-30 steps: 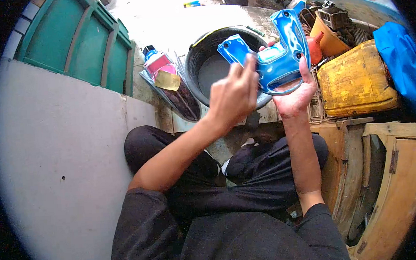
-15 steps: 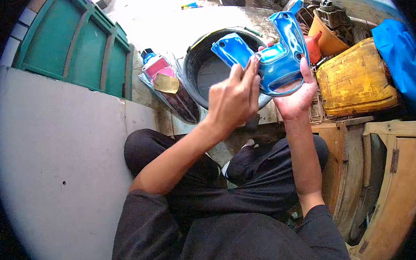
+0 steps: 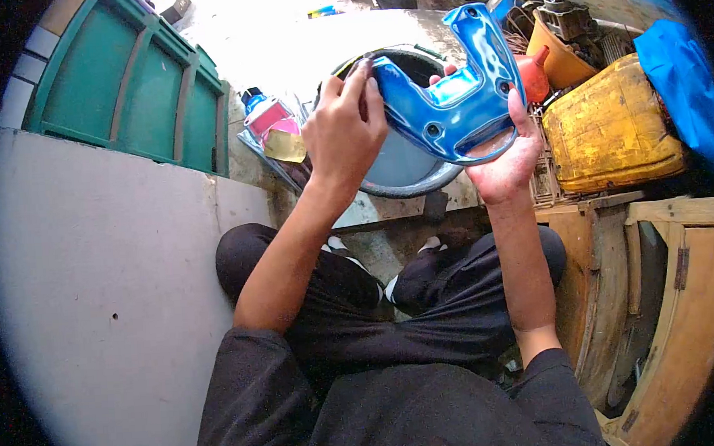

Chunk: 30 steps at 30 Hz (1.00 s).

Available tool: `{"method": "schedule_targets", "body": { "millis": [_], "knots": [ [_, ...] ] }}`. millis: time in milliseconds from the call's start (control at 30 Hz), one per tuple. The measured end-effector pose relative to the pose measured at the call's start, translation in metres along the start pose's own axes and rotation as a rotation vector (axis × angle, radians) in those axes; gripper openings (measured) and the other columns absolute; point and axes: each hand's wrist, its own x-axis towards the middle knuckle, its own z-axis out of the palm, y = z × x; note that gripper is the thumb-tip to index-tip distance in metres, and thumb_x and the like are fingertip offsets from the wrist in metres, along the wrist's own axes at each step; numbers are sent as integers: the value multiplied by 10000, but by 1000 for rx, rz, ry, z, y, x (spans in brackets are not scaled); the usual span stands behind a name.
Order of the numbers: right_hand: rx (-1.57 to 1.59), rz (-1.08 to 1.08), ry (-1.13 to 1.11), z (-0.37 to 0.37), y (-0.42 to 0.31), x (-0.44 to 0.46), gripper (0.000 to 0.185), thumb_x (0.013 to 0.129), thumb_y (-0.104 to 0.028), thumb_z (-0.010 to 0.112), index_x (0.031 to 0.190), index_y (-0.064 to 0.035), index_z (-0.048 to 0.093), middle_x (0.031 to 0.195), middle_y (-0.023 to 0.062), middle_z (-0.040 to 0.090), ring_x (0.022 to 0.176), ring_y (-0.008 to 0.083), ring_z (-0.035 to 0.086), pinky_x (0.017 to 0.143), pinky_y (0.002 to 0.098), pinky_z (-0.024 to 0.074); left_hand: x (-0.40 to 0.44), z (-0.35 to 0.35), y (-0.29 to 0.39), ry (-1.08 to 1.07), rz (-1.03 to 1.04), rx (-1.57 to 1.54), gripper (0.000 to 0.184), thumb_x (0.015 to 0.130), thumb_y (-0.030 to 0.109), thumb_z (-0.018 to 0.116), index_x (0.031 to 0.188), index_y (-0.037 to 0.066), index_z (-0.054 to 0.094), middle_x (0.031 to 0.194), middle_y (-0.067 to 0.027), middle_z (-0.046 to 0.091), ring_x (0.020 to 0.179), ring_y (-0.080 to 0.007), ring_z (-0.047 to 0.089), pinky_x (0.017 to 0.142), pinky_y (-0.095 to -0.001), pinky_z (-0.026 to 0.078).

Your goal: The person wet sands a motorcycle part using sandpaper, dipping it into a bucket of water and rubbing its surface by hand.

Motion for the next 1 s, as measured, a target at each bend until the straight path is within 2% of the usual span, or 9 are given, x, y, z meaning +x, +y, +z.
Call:
{"method": "schedule_targets", "body": {
  "millis": [200,333,500,667,767,833,867,933,1000],
  "knots": [
    [-69,-33,46,-4,3,2,692,1004,-432,547,1499,25,386,1414,245,541,1326,422,515,1138,567,394,-27,7,22,-50,211,-31,258,956,227,639,1180,120,710,865,-113,634,565,-280,672,498,-384,551],
    [-23,12,-6,1,1,0,704,998,-432,557,1511,13,373,1426,248,531,1329,424,513,1141,580,389,0,1,1,-12,6,50,286,986,254,604,1209,99,695,927,-147,671,710,-337,714,574,-435,570],
    [-15,16,-8,7,-1,0,709,1006,-444,546,1521,6,361,1430,252,525,1324,432,515,1128,596,399,7,-11,2,37,-5,-97,301,988,296,625,1199,91,687,995,-162,688,804,-371,721,669,-463,571],
    [-37,-9,-18,5,-2,0,708,1010,-445,537,1521,12,359,1426,257,526,1323,431,516,1111,594,420,6,-8,-1,40,-15,-114,289,985,311,640,1181,105,687,1000,-156,679,789,-363,712,655,-463,558],
    [-26,1,-33,5,-4,0,706,1011,-438,539,1521,14,357,1431,258,523,1331,434,510,1118,595,412,9,-9,-2,58,-17,-126,255,981,290,653,1143,96,688,955,-155,671,757,-355,699,634,-469,540],
    [-8,29,-50,4,-5,-1,747,999,-424,550,1573,-20,295,1522,273,429,1417,447,415,1196,591,311,10,-8,-2,110,52,-172,198,967,254,677,1090,100,693,901,-138,662,725,-339,690,615,-458,527],
    [-6,29,-50,3,-5,-1,747,999,-424,550,1573,-20,295,1522,273,429,1417,447,415,1196,591,311,8,-7,0,109,53,-171,198,967,254,677,1090,100,693,901,-138,662,725,-339,690,615,-458,527],
    [-41,-4,-38,2,-5,0,751,995,-422,558,1573,-20,296,1519,277,432,1415,449,417,1198,589,309,-1,-6,9,29,77,-227,191,937,181,712,1068,43,724,969,-177,726,854,-328,727,739,-407,565],
    [-43,-8,-37,2,-6,0,751,994,-420,562,1572,-20,297,1515,276,436,1413,450,419,1196,589,312,-1,-6,12,-14,68,-236,151,933,145,708,1049,52,729,945,-170,723,848,-318,725,732,-396,566]
  ]
}}
